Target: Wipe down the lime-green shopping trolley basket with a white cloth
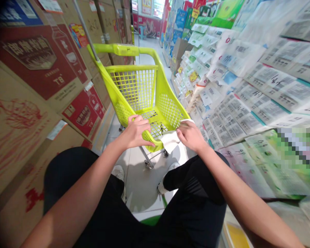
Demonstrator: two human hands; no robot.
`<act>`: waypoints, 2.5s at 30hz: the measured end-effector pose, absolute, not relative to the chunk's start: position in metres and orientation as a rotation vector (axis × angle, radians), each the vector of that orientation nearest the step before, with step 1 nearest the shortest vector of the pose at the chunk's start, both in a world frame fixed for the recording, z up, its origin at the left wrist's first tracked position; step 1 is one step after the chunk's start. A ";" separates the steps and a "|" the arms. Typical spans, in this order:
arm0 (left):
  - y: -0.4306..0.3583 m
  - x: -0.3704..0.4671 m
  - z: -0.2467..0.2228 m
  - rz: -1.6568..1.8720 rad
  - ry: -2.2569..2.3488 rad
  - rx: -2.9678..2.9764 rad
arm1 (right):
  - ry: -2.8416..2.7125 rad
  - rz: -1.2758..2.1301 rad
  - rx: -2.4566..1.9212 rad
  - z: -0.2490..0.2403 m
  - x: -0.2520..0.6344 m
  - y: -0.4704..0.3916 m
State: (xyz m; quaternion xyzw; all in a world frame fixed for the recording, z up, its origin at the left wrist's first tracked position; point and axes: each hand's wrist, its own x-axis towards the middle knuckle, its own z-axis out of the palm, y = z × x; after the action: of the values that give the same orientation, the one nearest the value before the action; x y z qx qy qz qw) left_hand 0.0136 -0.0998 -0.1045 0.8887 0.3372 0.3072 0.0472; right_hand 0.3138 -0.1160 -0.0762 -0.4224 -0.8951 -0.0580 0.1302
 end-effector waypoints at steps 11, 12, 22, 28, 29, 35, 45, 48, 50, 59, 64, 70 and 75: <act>-0.100 0.008 -0.101 0.908 1.054 2.721 | -2.835 -0.140 -1.355 -0.080 0.295 -0.102; -0.099 0.008 -0.102 0.916 1.042 2.718 | -2.813 -0.198 -1.414 -0.079 0.304 -0.098; -0.111 0.006 -0.096 0.888 1.078 2.753 | -2.768 -0.158 -1.330 -0.090 0.261 -0.135; -0.112 0.004 -0.099 0.915 1.033 2.723 | -2.705 -0.281 -1.422 -0.086 0.310 -0.111; -0.112 0.005 -0.099 0.916 1.050 2.723 | -2.692 -0.264 -1.357 -0.087 0.303 -0.116; -0.118 0.000 -0.096 0.882 1.095 2.760 | -2.638 -0.202 -1.086 -0.101 0.254 -0.149; -0.130 0.011 -0.093 0.886 1.098 2.689 | -2.619 -0.255 -1.159 -0.094 0.342 -0.100; -0.136 0.023 -0.095 0.904 1.138 2.644 | -2.657 -0.140 -1.085 -0.094 0.321 -0.121; -0.141 0.033 -0.096 0.938 1.170 2.640 | -2.700 -0.035 -0.973 -0.093 0.301 -0.141; -0.164 0.089 -0.097 1.057 1.302 2.729 | -2.296 -0.094 -1.381 -0.102 0.278 -0.183; -0.136 0.051 -0.080 1.006 1.195 2.861 | -2.160 0.075 -1.251 -0.111 0.318 -0.165; -0.079 -0.011 -0.071 1.151 1.678 2.713 | -2.210 0.186 -1.162 -0.106 0.356 -0.138; -0.071 -0.001 -0.075 1.093 1.746 2.787 | -2.170 0.211 -1.277 -0.095 0.375 -0.119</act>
State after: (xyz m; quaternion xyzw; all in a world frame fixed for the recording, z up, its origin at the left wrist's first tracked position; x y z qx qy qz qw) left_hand -0.0010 -0.0710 -0.0753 0.7937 0.4973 0.3111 -0.1614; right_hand 0.3753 -0.1191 -0.0950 -0.4817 -0.8186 0.0795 0.3024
